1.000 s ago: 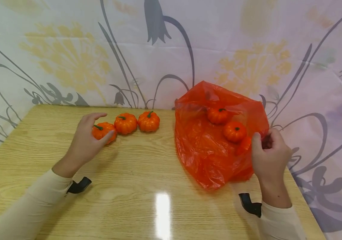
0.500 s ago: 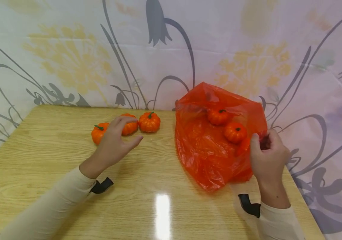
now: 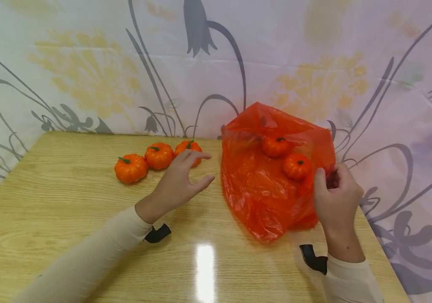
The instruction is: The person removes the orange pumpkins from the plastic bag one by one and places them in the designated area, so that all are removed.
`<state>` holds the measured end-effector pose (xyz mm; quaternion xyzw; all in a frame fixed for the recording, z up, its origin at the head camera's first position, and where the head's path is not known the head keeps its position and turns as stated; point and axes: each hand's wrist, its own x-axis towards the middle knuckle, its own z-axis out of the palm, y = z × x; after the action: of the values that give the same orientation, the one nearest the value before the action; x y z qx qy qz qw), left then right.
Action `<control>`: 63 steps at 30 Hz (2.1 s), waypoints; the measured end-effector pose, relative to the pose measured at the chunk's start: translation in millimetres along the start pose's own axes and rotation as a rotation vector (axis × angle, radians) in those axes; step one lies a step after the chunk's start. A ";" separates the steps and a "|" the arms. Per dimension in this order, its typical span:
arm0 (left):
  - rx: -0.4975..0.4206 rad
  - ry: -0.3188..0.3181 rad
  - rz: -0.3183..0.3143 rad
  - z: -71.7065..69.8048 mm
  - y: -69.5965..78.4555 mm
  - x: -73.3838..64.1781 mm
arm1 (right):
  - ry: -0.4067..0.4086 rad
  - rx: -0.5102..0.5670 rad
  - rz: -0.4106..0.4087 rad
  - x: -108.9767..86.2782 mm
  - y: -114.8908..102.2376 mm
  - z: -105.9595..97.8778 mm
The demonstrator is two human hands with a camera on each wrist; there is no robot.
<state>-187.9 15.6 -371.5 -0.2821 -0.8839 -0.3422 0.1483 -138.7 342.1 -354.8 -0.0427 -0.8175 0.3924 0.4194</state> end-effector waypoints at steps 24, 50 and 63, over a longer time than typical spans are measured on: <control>0.098 -0.380 0.016 98.0 75.2 83.0 | -0.018 0.014 0.040 -0.2 -4.8 -1.4; 0.093 -0.471 -0.187 178.7 67.3 133.3 | -0.012 -0.015 0.023 0.2 3.3 -1.6; 0.180 -0.475 -0.293 191.2 71.3 136.1 | -0.033 -0.015 0.016 -1.0 0.4 1.9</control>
<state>-266.7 244.5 -410.4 -0.2095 -0.9520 -0.2046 -0.0892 -139.5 340.9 -356.4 -0.0460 -0.8270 0.3901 0.4022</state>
